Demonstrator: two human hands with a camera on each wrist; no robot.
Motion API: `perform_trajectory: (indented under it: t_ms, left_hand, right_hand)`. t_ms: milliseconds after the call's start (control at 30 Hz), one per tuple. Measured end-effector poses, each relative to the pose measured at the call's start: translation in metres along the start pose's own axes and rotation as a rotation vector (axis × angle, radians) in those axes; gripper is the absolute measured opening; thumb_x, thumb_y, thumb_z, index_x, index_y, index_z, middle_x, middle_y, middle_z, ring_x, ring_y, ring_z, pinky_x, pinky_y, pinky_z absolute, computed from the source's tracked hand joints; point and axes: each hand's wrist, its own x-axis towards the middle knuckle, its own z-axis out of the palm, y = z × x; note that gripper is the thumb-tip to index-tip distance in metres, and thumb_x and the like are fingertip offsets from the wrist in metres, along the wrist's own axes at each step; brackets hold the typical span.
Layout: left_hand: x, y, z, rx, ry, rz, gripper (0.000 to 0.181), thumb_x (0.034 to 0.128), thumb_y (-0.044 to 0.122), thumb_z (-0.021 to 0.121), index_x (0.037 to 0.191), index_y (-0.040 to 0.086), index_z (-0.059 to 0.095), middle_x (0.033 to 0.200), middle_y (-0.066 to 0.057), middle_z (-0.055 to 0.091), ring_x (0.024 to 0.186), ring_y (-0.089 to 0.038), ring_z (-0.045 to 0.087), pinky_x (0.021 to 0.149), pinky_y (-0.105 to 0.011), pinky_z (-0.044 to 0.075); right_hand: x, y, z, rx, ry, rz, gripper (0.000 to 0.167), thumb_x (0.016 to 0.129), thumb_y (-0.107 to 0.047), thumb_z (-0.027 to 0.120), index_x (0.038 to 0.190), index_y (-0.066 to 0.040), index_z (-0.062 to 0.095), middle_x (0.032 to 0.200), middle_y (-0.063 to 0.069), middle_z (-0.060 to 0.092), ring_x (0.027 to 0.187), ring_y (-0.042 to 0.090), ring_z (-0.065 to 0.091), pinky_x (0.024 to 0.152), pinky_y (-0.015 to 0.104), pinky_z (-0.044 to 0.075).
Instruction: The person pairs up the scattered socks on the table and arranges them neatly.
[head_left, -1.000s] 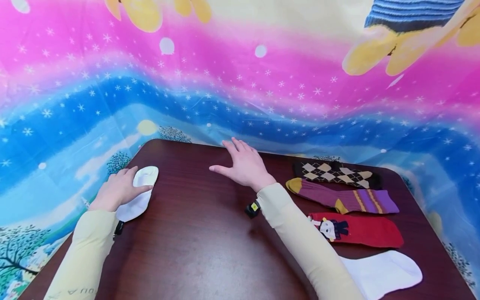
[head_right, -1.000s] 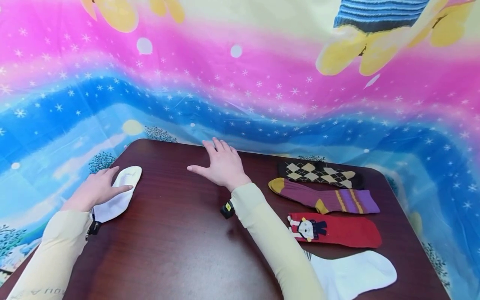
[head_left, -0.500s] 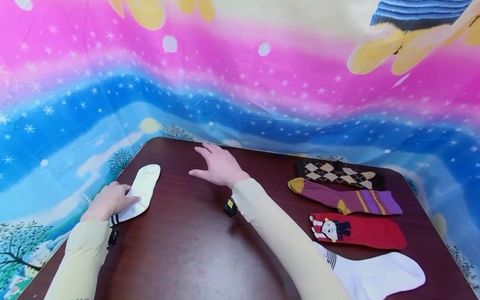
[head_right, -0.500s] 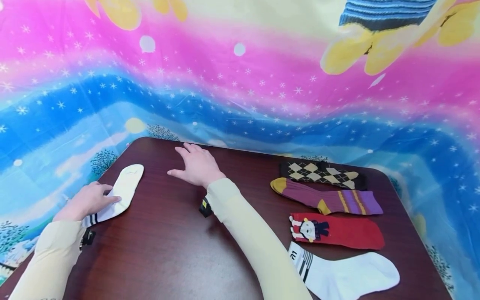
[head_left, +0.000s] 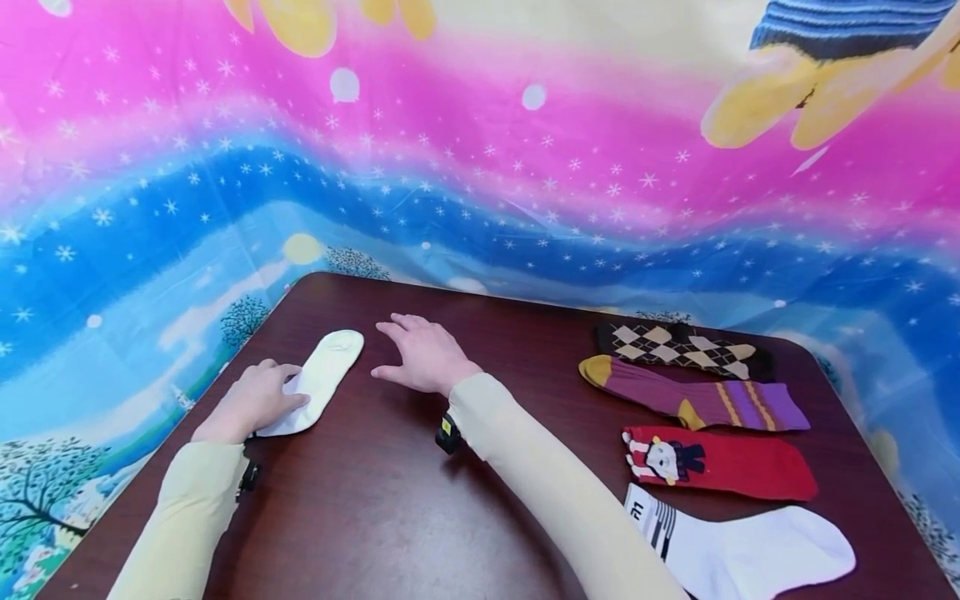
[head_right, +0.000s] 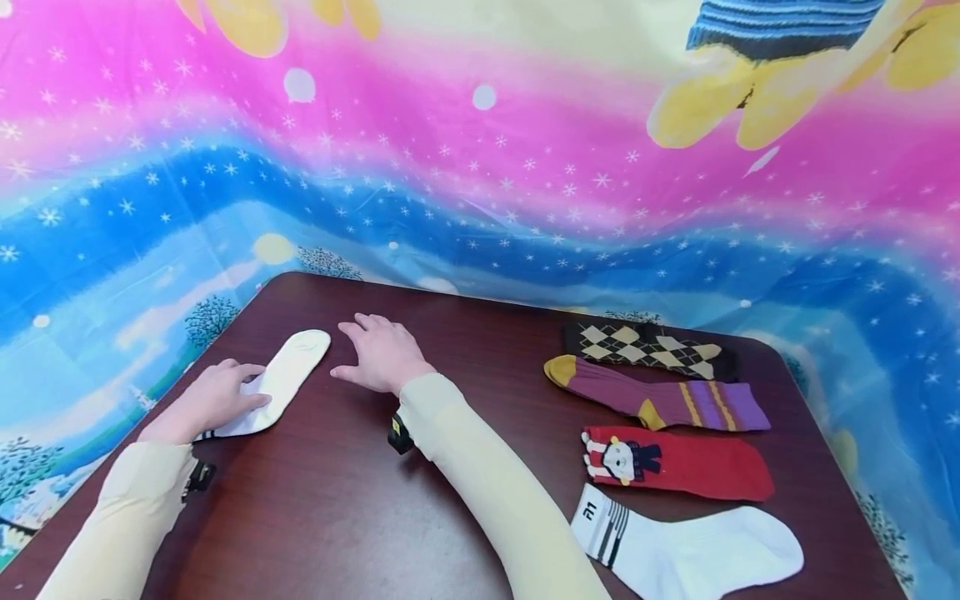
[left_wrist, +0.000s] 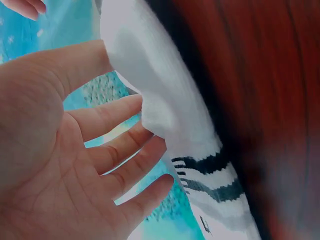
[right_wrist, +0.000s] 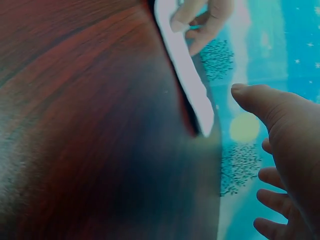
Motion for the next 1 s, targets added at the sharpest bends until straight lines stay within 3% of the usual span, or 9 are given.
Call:
perform_trajectory:
  t_ms: [333,567,767,1000]
  left_hand:
    - [0.011,0.034,0.007,-0.008,-0.017,0.020,0.061,0.0890,0.030,0.078,0.136,-0.003,0.060,0.120,-0.027,0.056,0.112,-0.046,0.052,0.085,-0.063,0.047]
    - [0.015,0.054,0.015,-0.001,-0.010,0.092,0.055,0.0881,0.029,0.079,0.134,0.002,0.064,0.117,-0.020,0.059,0.109,-0.042,0.054,0.079,-0.060,0.049]
    - [0.013,0.064,0.019,0.006,0.001,0.129,0.055,0.0872,0.028,0.080,0.133,0.003,0.065,0.115,-0.016,0.059,0.105,-0.038,0.055,0.077,-0.055,0.051]
    - [0.010,0.062,0.019,0.007,0.010,0.137,0.055,0.0872,0.029,0.081,0.134,0.003,0.065,0.116,-0.017,0.060,0.106,-0.038,0.054,0.080,-0.055,0.049]
  right_hand:
    - [0.002,-0.003,0.019,0.020,-0.041,0.029,0.075,0.093,-0.060,0.065,0.156,-0.024,0.045,0.160,0.003,0.038,0.145,0.022,0.036,0.111,0.040,0.036]
    - [0.001,-0.006,0.029,-0.009,-0.069,0.030,0.069,0.096,-0.053,0.065,0.155,-0.023,0.046,0.161,0.002,0.037,0.145,0.021,0.036,0.111,0.039,0.036]
    - [0.000,-0.005,0.035,-0.019,-0.102,0.044,0.063,0.100,-0.046,0.062,0.156,-0.025,0.043,0.162,0.000,0.034,0.147,0.020,0.032,0.113,0.039,0.034]
    - [0.000,-0.004,0.041,-0.016,-0.104,0.048,0.061,0.101,-0.045,0.061,0.156,-0.025,0.044,0.161,-0.001,0.036,0.146,0.019,0.034,0.113,0.039,0.034]
